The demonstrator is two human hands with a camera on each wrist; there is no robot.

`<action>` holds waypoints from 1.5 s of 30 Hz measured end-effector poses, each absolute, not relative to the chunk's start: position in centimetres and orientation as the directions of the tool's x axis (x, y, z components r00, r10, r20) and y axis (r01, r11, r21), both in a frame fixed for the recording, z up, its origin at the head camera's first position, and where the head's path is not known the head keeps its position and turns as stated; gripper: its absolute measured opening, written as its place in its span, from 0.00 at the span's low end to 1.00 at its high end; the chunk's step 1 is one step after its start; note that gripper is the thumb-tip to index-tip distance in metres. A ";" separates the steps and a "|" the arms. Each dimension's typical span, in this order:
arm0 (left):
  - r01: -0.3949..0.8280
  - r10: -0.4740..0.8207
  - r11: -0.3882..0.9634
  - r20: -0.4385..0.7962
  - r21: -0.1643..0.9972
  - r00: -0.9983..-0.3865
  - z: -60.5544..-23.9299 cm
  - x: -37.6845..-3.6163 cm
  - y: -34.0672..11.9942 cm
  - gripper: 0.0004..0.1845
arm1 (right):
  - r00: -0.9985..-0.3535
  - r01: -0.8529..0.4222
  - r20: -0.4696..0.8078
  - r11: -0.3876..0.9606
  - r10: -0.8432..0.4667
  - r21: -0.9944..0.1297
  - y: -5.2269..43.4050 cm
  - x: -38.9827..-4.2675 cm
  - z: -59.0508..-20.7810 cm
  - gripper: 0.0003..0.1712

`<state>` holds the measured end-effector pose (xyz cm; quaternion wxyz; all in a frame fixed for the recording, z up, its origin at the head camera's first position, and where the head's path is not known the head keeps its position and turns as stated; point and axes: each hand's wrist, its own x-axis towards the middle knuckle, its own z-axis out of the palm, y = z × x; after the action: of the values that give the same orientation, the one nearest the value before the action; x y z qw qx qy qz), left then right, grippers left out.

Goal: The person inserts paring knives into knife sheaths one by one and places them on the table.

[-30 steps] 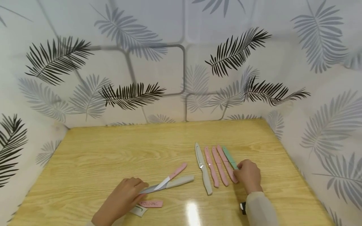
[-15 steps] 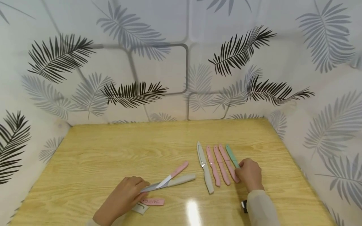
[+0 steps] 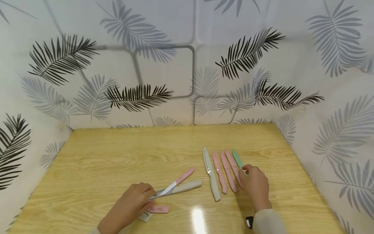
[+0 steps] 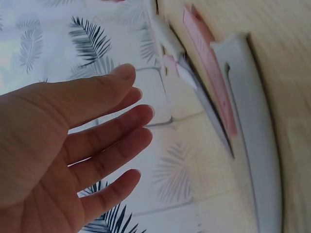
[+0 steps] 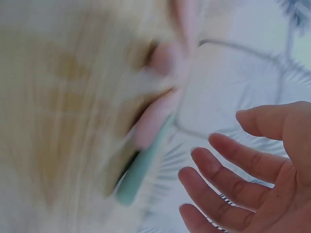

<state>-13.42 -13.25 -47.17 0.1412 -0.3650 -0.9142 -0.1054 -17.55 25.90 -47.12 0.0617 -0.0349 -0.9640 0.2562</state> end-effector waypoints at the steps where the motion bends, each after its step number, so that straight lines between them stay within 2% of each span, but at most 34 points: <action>1: 0.705 0.647 0.703 0.332 0.088 -0.687 -47.2 -13.3 -13.1 0.14 | -0.987 0.014 0.131 0.869 0.090 -0.494 25.3 -17.0 -47.0 0.19; 4: 0.723 0.678 0.688 0.304 0.057 -0.669 -47.7 -13.0 -12.5 0.16 | -0.976 -0.064 0.213 0.875 0.046 -0.480 23.5 -15.2 -46.8 0.17; 8: 0.715 0.698 0.699 0.216 0.004 -0.683 -48.5 -12.8 -12.0 0.17 | -0.960 -0.130 0.281 0.863 0.015 -0.489 21.5 -13.2 -46.9 0.14; 15: 0.681 0.674 0.733 0.140 -0.005 -0.725 -49.2 -12.7 -11.6 0.18 | -0.979 -0.080 0.202 0.824 0.043 -0.561 19.8 -10.9 -47.3 0.13; 27: 0.667 0.662 0.744 0.183 -0.040 -0.727 -49.7 -12.8 -11.2 0.11 | -0.995 -0.015 0.083 0.779 0.048 -0.627 18.5 -8.7 -48.4 0.09; 34: 0.697 0.702 0.707 0.230 -0.117 -0.674 -49.6 -13.2 -11.0 0.10 | -0.977 -0.136 0.215 0.786 -0.004 -0.603 18.0 -8.9 -47.5 0.08; 38: 0.719 0.717 0.689 0.223 -0.089 -0.660 -49.1 -13.4 -11.0 0.10 | -0.986 -0.126 0.164 0.792 -0.033 -0.598 17.7 -9.4 -47.1 0.08; 41: 0.723 0.716 0.683 0.283 -0.100 -0.638 -48.9 -13.8 -11.2 0.12 | -0.987 -0.152 0.131 0.790 -0.092 -0.593 17.2 -10.1 -46.7 0.09; 45: 0.710 0.690 0.695 0.380 -0.110 -0.616 -48.6 -14.3 -11.6 0.14 | -0.956 -0.294 0.190 0.781 -0.226 -0.552 16.6 -11.8 -46.6 0.11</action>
<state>-14.30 -11.64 -48.65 0.2006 -0.3894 -0.8986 -0.0256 -11.79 16.60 -46.58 0.0565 0.1378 -0.9419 0.3011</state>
